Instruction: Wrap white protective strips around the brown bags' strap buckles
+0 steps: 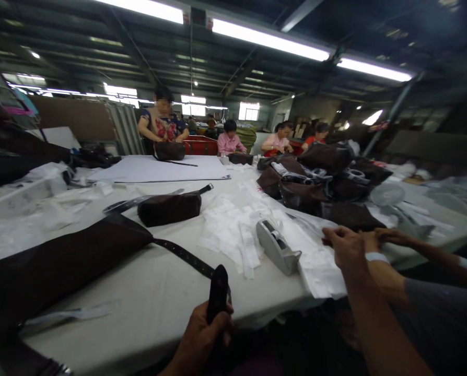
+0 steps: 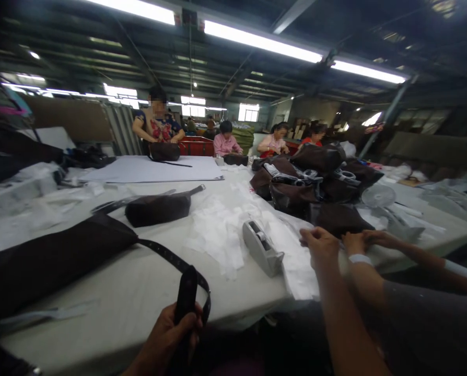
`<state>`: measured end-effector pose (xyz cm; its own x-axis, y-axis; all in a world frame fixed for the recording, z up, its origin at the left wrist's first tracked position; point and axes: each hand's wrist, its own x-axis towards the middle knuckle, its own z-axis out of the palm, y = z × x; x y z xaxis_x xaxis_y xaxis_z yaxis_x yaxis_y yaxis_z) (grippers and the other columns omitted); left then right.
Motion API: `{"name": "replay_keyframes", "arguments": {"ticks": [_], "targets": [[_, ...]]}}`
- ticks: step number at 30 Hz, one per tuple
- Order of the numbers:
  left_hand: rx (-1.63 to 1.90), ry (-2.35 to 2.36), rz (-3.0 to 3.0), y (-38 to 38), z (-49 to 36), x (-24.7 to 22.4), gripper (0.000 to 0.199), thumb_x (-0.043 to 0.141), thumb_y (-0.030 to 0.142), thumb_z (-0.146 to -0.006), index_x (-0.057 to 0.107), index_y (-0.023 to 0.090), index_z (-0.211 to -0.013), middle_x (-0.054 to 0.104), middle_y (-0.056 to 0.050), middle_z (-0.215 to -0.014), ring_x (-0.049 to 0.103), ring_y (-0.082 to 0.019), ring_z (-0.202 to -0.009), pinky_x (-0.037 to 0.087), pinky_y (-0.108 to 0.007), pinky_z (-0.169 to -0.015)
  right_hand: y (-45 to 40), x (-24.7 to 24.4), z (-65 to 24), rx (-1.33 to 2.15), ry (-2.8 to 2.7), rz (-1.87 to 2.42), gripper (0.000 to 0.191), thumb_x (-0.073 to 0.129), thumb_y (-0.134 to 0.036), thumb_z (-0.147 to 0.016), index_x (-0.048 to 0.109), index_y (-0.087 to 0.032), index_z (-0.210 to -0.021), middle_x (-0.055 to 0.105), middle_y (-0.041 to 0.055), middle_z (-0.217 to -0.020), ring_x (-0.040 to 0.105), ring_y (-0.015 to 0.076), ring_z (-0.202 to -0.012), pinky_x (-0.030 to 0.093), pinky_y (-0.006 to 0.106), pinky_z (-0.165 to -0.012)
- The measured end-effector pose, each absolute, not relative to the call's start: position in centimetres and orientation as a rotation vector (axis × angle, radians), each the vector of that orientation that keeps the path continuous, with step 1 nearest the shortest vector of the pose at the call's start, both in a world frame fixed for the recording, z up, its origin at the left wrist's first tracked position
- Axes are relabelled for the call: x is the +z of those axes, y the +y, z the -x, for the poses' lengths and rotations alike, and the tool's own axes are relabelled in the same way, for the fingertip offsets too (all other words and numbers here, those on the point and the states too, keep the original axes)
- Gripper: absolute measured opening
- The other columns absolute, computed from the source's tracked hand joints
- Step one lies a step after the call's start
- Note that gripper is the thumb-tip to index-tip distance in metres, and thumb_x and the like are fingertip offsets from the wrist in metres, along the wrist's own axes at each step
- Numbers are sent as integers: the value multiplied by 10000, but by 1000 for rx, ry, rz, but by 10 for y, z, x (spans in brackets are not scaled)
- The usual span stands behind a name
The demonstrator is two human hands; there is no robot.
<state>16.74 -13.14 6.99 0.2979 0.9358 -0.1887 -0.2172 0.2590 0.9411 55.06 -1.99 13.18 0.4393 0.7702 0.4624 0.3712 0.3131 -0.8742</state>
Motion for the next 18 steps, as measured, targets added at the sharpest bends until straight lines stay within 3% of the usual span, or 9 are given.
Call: {"name": "replay_keyframes", "arguments": {"ticks": [5, 15, 18], "targets": [[1048, 948, -980, -112, -166, 102, 299, 633, 402, -772, 601, 126, -885, 603, -34, -684, 528, -113, -516, 427, -235, -507, -15, 159, -465, 387, -1135, 1312, 279, 744, -270, -616, 490, -178, -544, 478, -43, -465, 505, 108, -435, 382, 223, -431], [1327, 888, -1088, -69, -168, 124, 238, 595, 265, -771, 588, 118, -958, 519, 21, -543, 516, -111, -504, 446, -239, -530, -47, 126, -319, 782, -1501, 1205, 246, 687, -304, -718, 509, -187, -595, 560, -29, -519, 493, 110, -480, 386, 236, -485], [1340, 921, -1040, -61, -167, 118, 241, 602, 225, -734, 578, 127, -953, 577, -4, -664, 519, -99, -492, 445, -233, -500, -44, 117, -312, 805, -1582, 1198, 191, 625, -310, -781, 578, -177, -654, 604, -4, -594, 552, 131, -560, 428, 255, -559]]}}
